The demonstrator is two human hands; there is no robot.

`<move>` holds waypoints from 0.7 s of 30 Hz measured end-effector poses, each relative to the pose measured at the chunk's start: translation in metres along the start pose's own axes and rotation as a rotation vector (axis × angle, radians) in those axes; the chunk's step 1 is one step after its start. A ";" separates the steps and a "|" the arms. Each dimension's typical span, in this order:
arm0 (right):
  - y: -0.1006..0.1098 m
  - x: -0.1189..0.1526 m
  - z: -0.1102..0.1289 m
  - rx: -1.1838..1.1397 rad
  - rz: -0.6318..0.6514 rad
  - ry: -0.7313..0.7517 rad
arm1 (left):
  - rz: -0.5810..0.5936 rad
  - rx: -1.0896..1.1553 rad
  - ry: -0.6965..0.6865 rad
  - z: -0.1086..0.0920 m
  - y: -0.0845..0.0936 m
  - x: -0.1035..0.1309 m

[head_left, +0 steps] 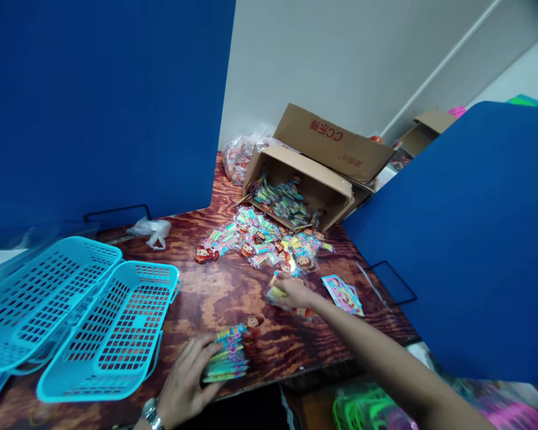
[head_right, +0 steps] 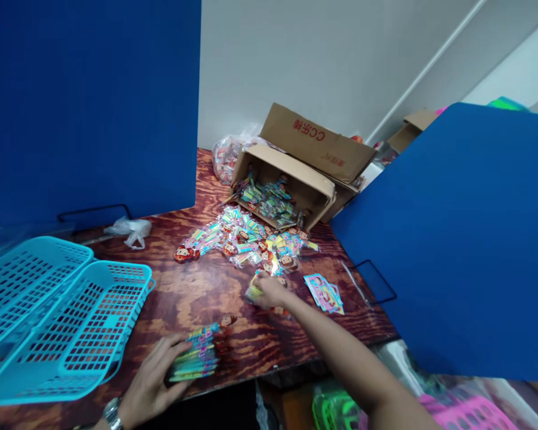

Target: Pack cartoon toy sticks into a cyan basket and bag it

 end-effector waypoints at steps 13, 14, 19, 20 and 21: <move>-0.001 -0.032 0.057 0.047 0.128 0.349 | 0.032 0.007 0.029 -0.003 -0.001 -0.001; -0.005 -0.032 0.062 0.073 0.124 0.340 | 0.032 0.002 0.025 -0.003 -0.001 0.000; -0.007 -0.032 0.065 0.123 0.041 0.222 | 0.035 -0.008 0.022 -0.002 -0.002 -0.001; -0.003 -0.033 0.059 0.111 0.023 0.193 | 0.037 -0.007 0.022 -0.001 -0.002 -0.001; 0.001 -0.036 0.050 0.095 0.009 0.165 | 0.038 -0.007 0.021 -0.001 -0.002 -0.001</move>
Point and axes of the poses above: each hand's wrist, its own x-axis away from the middle knuckle, its own y-axis out of the back of the hand, z = x × y, the point moved 9 cm from there along -x, towards the middle knuckle, and after that the axes turned 5 degrees about y, right-handed, at the moved point
